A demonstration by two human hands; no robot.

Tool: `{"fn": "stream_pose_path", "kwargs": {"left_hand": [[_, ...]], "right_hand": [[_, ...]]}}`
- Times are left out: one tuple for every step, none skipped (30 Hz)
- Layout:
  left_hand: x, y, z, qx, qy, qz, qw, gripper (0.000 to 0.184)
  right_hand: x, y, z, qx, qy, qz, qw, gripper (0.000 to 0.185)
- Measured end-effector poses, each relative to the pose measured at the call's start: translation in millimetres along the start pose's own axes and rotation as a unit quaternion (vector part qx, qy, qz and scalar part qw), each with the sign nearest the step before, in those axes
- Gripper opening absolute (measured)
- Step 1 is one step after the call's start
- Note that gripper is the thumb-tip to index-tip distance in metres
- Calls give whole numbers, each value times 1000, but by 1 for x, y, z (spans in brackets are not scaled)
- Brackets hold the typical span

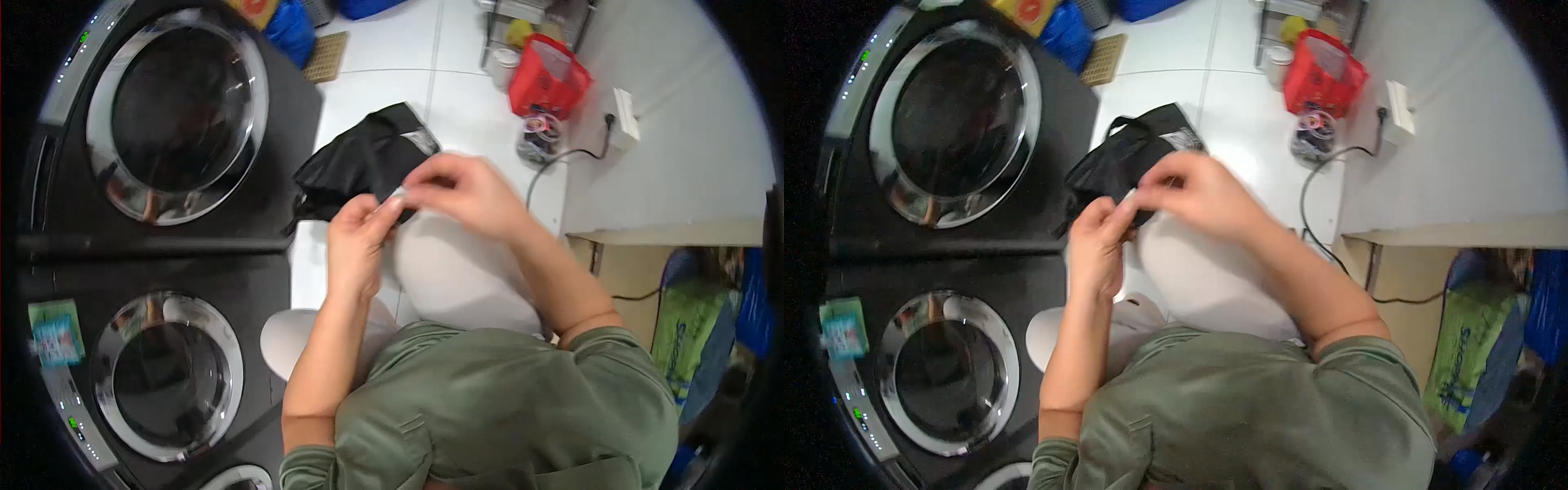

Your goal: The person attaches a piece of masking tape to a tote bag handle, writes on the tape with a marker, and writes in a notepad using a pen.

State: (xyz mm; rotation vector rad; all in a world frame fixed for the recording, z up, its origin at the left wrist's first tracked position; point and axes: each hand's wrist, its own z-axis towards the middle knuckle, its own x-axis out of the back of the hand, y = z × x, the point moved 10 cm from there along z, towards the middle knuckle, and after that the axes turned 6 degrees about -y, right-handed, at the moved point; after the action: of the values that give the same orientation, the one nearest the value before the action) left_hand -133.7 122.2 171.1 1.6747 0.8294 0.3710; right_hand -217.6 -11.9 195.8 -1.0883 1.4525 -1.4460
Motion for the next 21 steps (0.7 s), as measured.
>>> {"fn": "stream_pose_path", "kwargs": {"left_hand": [[0, -3, 3, 5, -6, 25, 1000, 18], [-2, -5, 3, 10, -8, 4, 1000, 18], [-1, -5, 3, 15, -8, -16, 1000, 17], [-2, -6, 3, 16, -7, -23, 1000, 17], [-1, -7, 2, 15, -1, -29, 999, 17], [-2, -5, 3, 0, -18, -11, 1000, 16], [-1, -4, 5, -15, -30, -2, 999, 18], [-2, -4, 7, -15, -34, 4, 999, 19], [-4, -2, 8, -17, -35, 11, 999, 20], [-6, -3, 8, -13, -32, 7, 999, 22], [-4, -4, 8, -7, -34, 3, 999, 21], [-6, -4, 6, 5, -33, 7, 999, 21], [-8, -2, 3, 18, -32, 12, 999, 20], [-10, -1, 2, 14, -45, 16, 999, 20], [-11, -1, 1, 9, -58, 20, 998, 20], [-12, 0, 1, 5, -70, 23, 997, 20], [-11, -1, 1, 2, -69, 21, 997, 19], [-11, -2, 1, -3, -65, 18, 998, 18], [-10, -2, 1, -9, -62, 15, 998, 17], [-10, -3, 1, -6, -56, 12, 998, 17], [-11, -4, 0, -4, -51, 10, 999, 17]], "right_hand": [[-6, 0, -1, 42, -5, -8, 999, 17], [-5, -1, -4, 67, 14, 16, 997, 15], [-6, -4, -2, 114, 20, 29, 993, 11], [-3, -4, -4, 117, 26, 25, 992, 10], [-2, -7, -5, 122, 29, 22, 992, 9], [1, -3, -5, 116, 51, 31, 992, 9], [3, 3, -5, 110, 70, 41, 991, 10], [4, 1, -8, 126, 86, 25, 988, 11], [4, -2, -12, 137, 98, 7, 986, 11], [4, -5, -15, 149, 108, -12, 983, 11], [8, -9, -18, 159, 119, -29, 980, 12], [8, -8, -16, 152, 90, -25, 984, 11], [15, -2, -15, 152, 91, -12, 984, 11], [24, 7, -13, 152, 91, -1, 984, 11], [34, 20, -10, 152, 90, 11, 984, 11], [55, 43, -8, 137, 118, 10, 983, 15], [81, 72, -6, 55, 137, 10, 989, 16], [114, 104, -6, -27, 152, 8, 988, 17], [163, 152, -5, -29, 225, -151, 962, 20], [219, 197, -12, -93, 288, -215, 929, 24], [275, 240, -21, -146, 345, -258, 891, 27]]}}
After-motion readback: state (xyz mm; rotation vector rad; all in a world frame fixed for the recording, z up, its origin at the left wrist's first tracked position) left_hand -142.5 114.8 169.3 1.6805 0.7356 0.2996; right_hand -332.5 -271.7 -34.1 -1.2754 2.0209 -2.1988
